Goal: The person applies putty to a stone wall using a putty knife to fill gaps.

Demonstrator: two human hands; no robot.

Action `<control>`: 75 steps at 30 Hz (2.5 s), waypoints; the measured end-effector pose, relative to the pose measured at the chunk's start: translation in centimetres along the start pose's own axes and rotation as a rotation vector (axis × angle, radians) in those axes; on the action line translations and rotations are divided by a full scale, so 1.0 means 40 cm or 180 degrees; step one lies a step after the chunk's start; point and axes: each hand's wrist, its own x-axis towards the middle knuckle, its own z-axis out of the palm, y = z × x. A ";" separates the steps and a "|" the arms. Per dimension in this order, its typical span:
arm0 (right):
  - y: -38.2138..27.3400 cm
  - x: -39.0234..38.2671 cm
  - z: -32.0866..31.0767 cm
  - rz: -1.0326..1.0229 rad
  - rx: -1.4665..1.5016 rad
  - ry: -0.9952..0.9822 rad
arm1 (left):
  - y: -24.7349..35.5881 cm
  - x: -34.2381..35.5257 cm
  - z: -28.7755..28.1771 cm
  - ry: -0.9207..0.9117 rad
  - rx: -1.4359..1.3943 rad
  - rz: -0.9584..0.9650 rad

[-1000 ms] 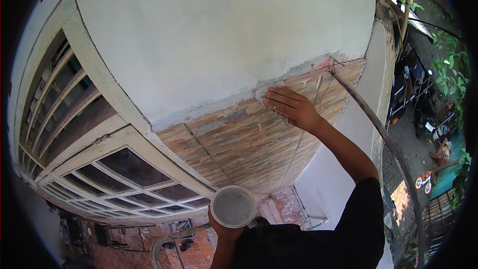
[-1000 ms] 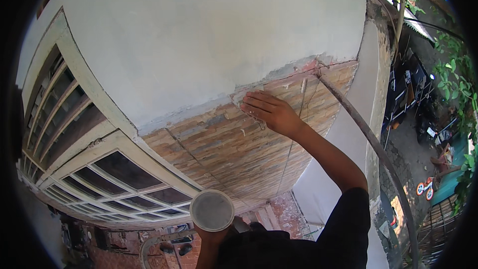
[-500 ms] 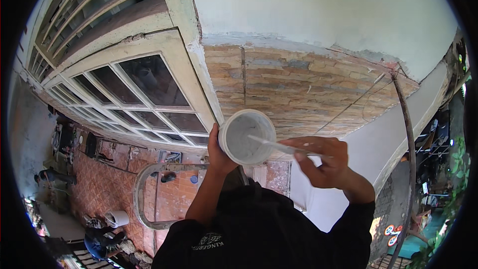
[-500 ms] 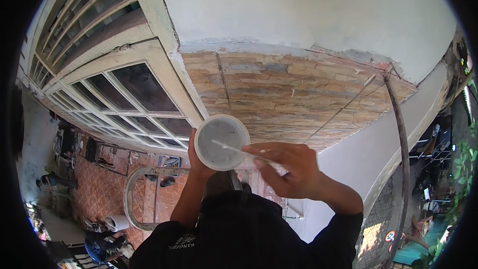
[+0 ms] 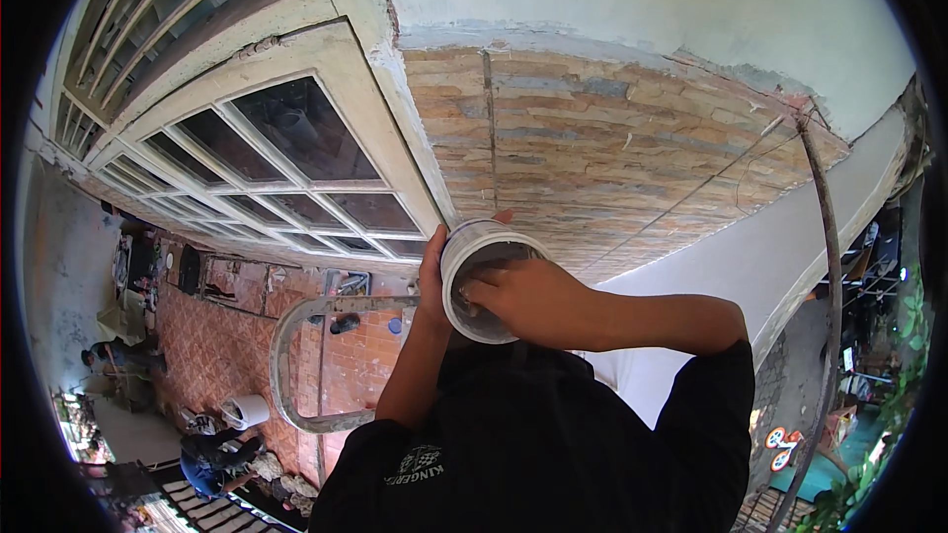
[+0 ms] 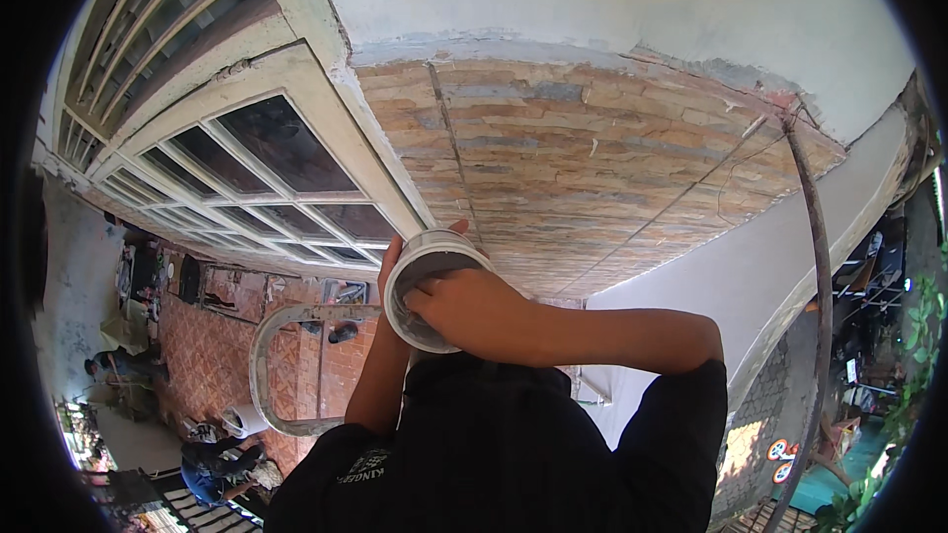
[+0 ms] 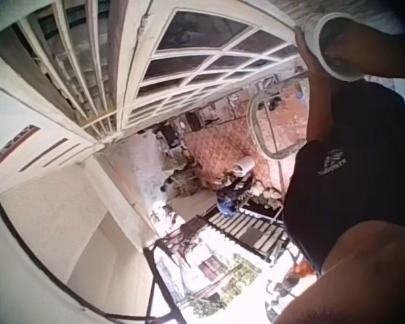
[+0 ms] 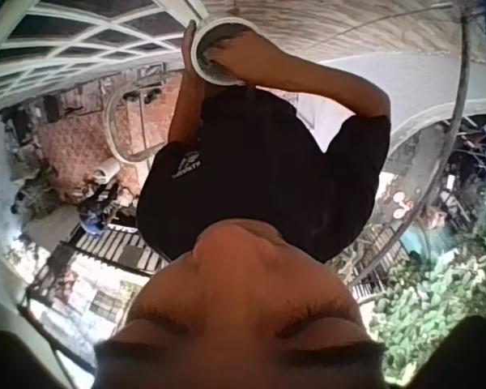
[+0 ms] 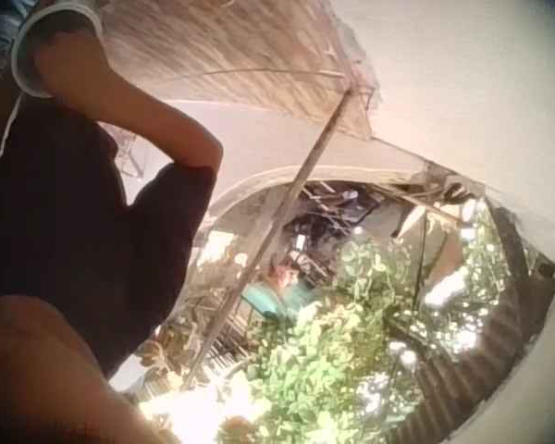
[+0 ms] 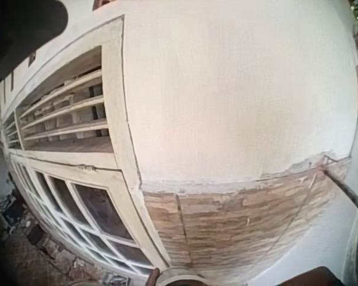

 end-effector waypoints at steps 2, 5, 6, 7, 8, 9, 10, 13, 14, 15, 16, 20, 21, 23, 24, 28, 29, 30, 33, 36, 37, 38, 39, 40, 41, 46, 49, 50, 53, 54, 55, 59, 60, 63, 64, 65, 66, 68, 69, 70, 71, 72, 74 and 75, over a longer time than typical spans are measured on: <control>-0.001 0.001 0.014 -0.0464 -0.0420 0.0276 | -0.002 0.003 -0.031 0.0103 0.0018 -0.0076; 0.004 0.010 -0.026 -0.0545 -0.0482 -0.0547 | -0.013 0.007 -0.055 0.0067 0.0063 -0.0235; -0.002 0.017 -0.047 -0.0534 -0.0467 -0.0540 | -0.014 0.007 -0.056 -0.0059 0.0092 -0.0293; -0.009 0.027 -0.070 -0.0385 -0.0428 -0.1099 | -0.011 0.007 -0.046 -0.0051 0.0096 -0.0303; -0.011 0.032 -0.091 -0.0216 -0.0389 -0.1653 | -0.008 0.010 -0.023 0.0052 -0.0021 -0.0355; -0.007 0.030 -0.109 -0.0196 -0.0383 -0.1642 | -0.007 0.013 -0.011 0.0156 -0.0137 -0.0406; -0.002 0.024 -0.127 -0.0240 -0.0358 -0.1489 | -0.004 0.012 -0.016 0.0152 -0.0136 -0.0401; 0.029 -0.004 -0.142 -0.0323 -0.0227 -0.0967 | 0.005 0.012 -0.042 0.0387 0.0121 -0.0281; 0.038 -0.006 -0.154 -0.0194 -0.0047 -0.0814 | 0.001 0.015 -0.046 0.0083 -0.0268 -0.0339; 0.045 -0.007 -0.165 -0.0066 0.0130 -0.0661 | -0.002 0.018 -0.050 -0.0226 -0.0655 -0.0397; 0.045 -0.013 -0.179 0.0091 0.0270 -0.0776 | -0.009 0.021 -0.050 0.0314 0.0015 -0.0305; 0.037 -0.046 -0.188 0.0217 0.0256 -0.0486 | -0.036 0.043 -0.051 0.0492 0.0080 -0.0480; 0.034 -0.058 -0.191 0.0243 0.0148 -0.0187 | -0.038 0.047 -0.047 0.0453 0.0086 -0.0484; 0.033 -0.086 -0.198 0.0280 -0.0003 0.0133 | -0.043 0.052 -0.041 0.0420 -0.0014 -0.0467; 0.035 -0.103 -0.204 0.0714 0.0175 0.0216 | -0.046 0.046 -0.034 0.0462 -0.0073 -0.0460; 0.118 -0.188 -0.150 0.1585 0.1585 0.1282 | -0.055 0.047 -0.012 0.0456 -0.0189 -0.0221; 0.115 -0.193 -0.143 0.1586 0.1541 0.1299 | -0.057 0.054 -0.006 0.0410 -0.0191 -0.0223; 0.110 -0.197 -0.137 0.1529 0.2029 0.1654 | -0.059 0.063 0.001 0.0273 -0.0373 -0.0162; 0.094 -0.194 -0.149 0.1333 0.2589 0.2201 | -0.066 0.081 -0.006 -0.0040 -0.0774 -0.0105; 0.074 -0.199 -0.169 0.1544 0.2811 0.2348 | -0.085 0.094 0.013 -0.0061 -0.0778 -0.0081; 0.074 -0.199 -0.178 0.1840 0.2939 0.2303 | -0.087 0.101 0.027 -0.0085 -0.0671 -0.0018; 0.071 -0.195 -0.179 0.1846 0.2931 0.2304 | -0.090 0.103 0.038 -0.0107 -0.0564 0.0049; 0.067 -0.188 -0.179 0.1890 0.3407 0.2407 | -0.093 0.102 0.044 -0.0110 -0.0573 0.0048; 0.066 -0.182 -0.180 0.1923 0.3885 0.2497 | -0.095 0.101 0.049 -0.0062 -0.0627 -0.0011; 0.071 -0.182 -0.183 0.1923 0.3875 0.2486 | -0.097 0.101 0.052 -0.0014 -0.0680 -0.0066; 0.066 -0.177 -0.218 0.1229 0.2244 0.2115 | -0.100 0.103 0.070 0.0006 -0.0740 -0.0177; 0.000 -0.179 -0.257 0.1079 0.1541 0.1856 | -0.101 0.091 0.071 -0.0044 -0.0656 -0.0038; -0.021 -0.166 -0.259 0.1066 0.1516 0.1843 | -0.101 0.087 0.071 -0.0142 -0.0547 0.0081; -0.029 -0.134 -0.254 0.0707 0.1922 0.2555 | -0.092 0.083 0.070 0.0208 -0.0472 0.0187; 0.000 -0.147 -0.252 0.0697 0.2026 0.2397 | -0.093 0.081 0.062 0.0226 -0.0488 0.0178; 0.005 -0.147 -0.253 0.0626 0.2096 0.2226 | -0.093 0.073 0.054 -0.0484 -0.1156 0.0161; -0.050 -0.142 -0.247 0.0619 0.1519 0.1992 | -0.090 0.036 0.057 -0.0951 -0.1386 0.0270; -0.057 -0.141 -0.243 0.0415 0.1193 0.1976 | -0.088 0.020 0.070 -0.0944 -0.1388 0.0297; -0.048 -0.126 -0.245 0.0199 0.0687 0.1779 | -0.067 0.001 0.105 -0.0406 -0.1110 0.0319; -0.039 -0.116 -0.249 0.0192 0.0491 0.1598 | -0.062 0.006 0.102 -0.0403 -0.1131 0.0332; -0.030 -0.111 -0.245 0.0264 0.0603 0.1524 | -0.070 -0.001 0.090 -0.0354 -0.1173 0.0327; -0.016 -0.101 -0.248 0.0266 0.0369 0.1585 | -0.061 0.011 0.078 -0.0537 -0.1340 0.0308; -0.015 -0.095 -0.214 0.0442 0.0360 0.1752 | -0.041 0.017 0.058 -0.0366 -0.1119 0.0319; -0.014 -0.083 -0.199 0.0576 0.0515 0.1898 | -0.029 0.022 0.047 -0.0355 -0.0983 0.0328; 0.003 -0.068 -0.183 0.0684 0.0640 0.1833 | -0.018 0.023 0.043 -0.0366 -0.1050 0.0382; 0.020 -0.047 -0.173 0.0230 0.0356 0.1843 | -0.011 0.030 0.028 -0.0233 -0.1101 0.0344; 0.029 -0.034 -0.155 -0.0232 0.0067 0.1857 | -0.010 0.033 0.007 -0.0778 -0.1503 0.0373; 0.034 -0.002 -0.124 -0.0405 -0.0112 0.1598 | -0.012 0.027 -0.031 -0.1259 -0.1924 0.0461; 0.034 0.010 -0.105 -0.0638 -0.0394 0.1390 | -0.014 0.020 -0.047 -0.1088 -0.1677 0.0567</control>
